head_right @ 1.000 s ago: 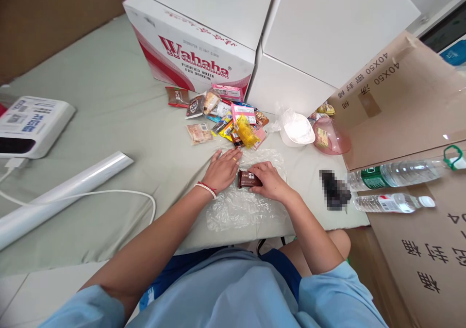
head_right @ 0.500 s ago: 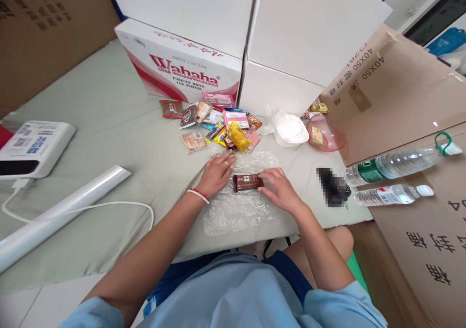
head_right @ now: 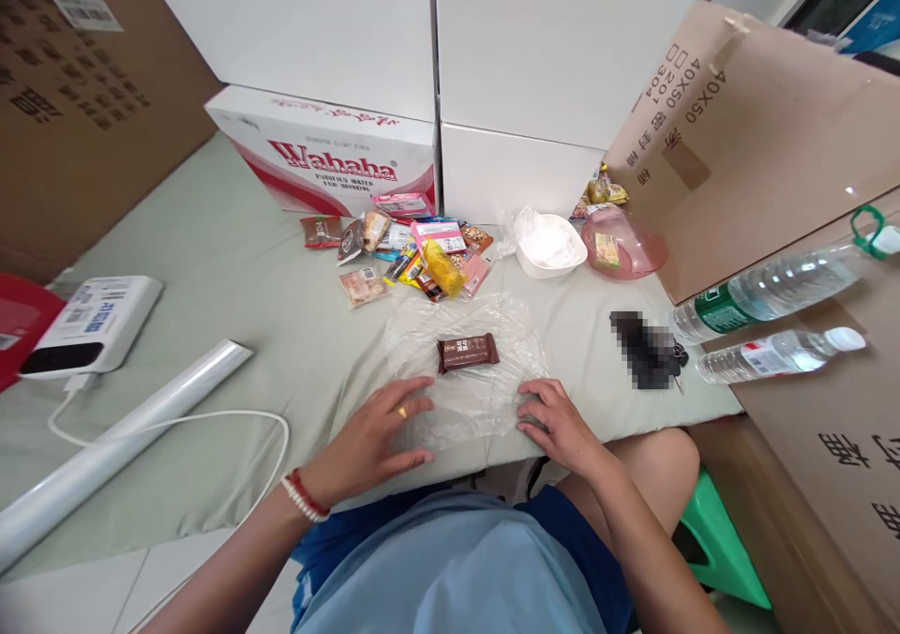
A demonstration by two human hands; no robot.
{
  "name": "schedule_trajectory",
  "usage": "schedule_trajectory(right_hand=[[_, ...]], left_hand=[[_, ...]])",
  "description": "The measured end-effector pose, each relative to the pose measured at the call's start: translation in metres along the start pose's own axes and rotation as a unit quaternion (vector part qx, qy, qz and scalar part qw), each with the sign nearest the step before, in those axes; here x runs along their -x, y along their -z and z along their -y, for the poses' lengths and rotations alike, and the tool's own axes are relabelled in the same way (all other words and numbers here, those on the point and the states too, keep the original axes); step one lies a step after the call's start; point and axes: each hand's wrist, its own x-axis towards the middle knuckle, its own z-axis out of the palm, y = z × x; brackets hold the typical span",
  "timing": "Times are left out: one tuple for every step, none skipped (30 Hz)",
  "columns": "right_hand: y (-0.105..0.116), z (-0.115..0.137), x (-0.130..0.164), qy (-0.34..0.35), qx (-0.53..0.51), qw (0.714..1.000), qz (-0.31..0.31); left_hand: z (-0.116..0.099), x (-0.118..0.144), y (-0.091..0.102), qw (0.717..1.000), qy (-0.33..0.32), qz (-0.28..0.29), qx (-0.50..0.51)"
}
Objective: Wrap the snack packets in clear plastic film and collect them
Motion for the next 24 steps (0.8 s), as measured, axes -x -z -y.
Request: schedule_trajectory(right_hand=[[-0.002,0.000,0.000,0.005,0.000,1.000,-0.005],[-0.003,0.001,0.001,0.009,-0.002,1.000,-0.009],[-0.004,0.002,0.002,0.013,-0.006,1.000,-0.011],[-0.004,0.004,0.003,0.016,-0.011,1.000,-0.011],[-0.004,0.006,0.004,0.019,-0.017,1.000,-0.008],[-0.004,0.008,0.006,0.023,-0.025,0.999,-0.002],[-0.002,0.010,0.007,0.026,-0.035,0.999,0.006],[0.001,0.013,0.007,0.030,-0.046,0.998,0.015],[0.004,0.015,0.007,0.034,-0.057,0.997,0.026],[0.009,0.016,0.004,0.036,-0.067,0.996,0.037],[0.014,0.017,0.000,0.037,-0.074,0.996,0.046],[0.020,0.018,-0.006,0.037,-0.076,0.995,0.052],[0.027,0.018,-0.014,0.037,-0.073,0.995,0.056],[0.034,0.017,-0.023,0.036,-0.066,0.995,0.058],[0.041,0.016,-0.034,0.037,-0.058,0.996,0.060],[0.049,0.014,-0.046,0.039,-0.049,0.996,0.062],[0.056,0.012,-0.059,0.039,-0.043,0.996,0.064],[0.062,0.009,-0.072,0.038,-0.038,0.996,0.068],[0.067,0.005,-0.084,0.034,-0.035,0.996,0.073],[0.072,0.001,-0.097,0.028,-0.032,0.996,0.077],[0.074,-0.003,-0.108,0.022,-0.028,0.996,0.083],[0.076,-0.008,-0.118,0.014,-0.023,0.995,0.091],[0.076,-0.012,-0.128,0.004,-0.016,0.995,0.102],[0.075,-0.016,-0.136,-0.010,-0.007,0.993,0.116]], left_hand=[[0.002,0.014,-0.006,1.000,-0.002,0.017,-0.006],[0.003,0.026,-0.010,1.000,0.000,0.025,-0.010],[0.004,0.036,-0.014,1.000,0.005,0.026,-0.011],[0.004,0.044,-0.017,1.000,0.012,0.021,-0.011],[0.003,0.050,-0.018,1.000,0.019,0.015,-0.009],[0.002,0.054,-0.017,1.000,0.024,0.008,-0.004],[0.001,0.056,-0.015,1.000,0.029,0.003,0.002],[-0.001,0.056,-0.012,0.999,0.034,0.000,0.011],[-0.001,0.054,-0.007,0.999,0.041,-0.003,0.021],[-0.002,0.051,-0.002,0.998,0.050,-0.008,0.032],[-0.001,0.047,0.005,0.997,0.063,-0.014,0.042],[0.000,0.041,0.012,0.995,0.079,-0.022,0.050],[0.002,0.034,0.019,0.993,0.097,-0.031,0.056],[0.005,0.025,0.026,0.991,0.116,-0.042,0.061],[0.007,0.016,0.033,0.987,0.135,-0.054,0.065],[0.011,0.007,0.039,0.984,0.153,-0.065,0.070],[0.014,-0.004,0.043,0.980,0.167,-0.075,0.074],[0.019,-0.014,0.047,0.978,0.177,-0.082,0.078],[0.024,-0.024,0.050,0.976,0.183,-0.087,0.080],[0.029,-0.033,0.051,0.975,0.187,-0.090,0.080],[0.035,-0.042,0.051,0.975,0.190,-0.087,0.078],[0.041,-0.050,0.049,0.975,0.196,-0.079,0.073],[0.047,-0.057,0.046,0.974,0.206,-0.068,0.062],[0.053,-0.062,0.042,0.974,0.217,-0.054,0.046]])
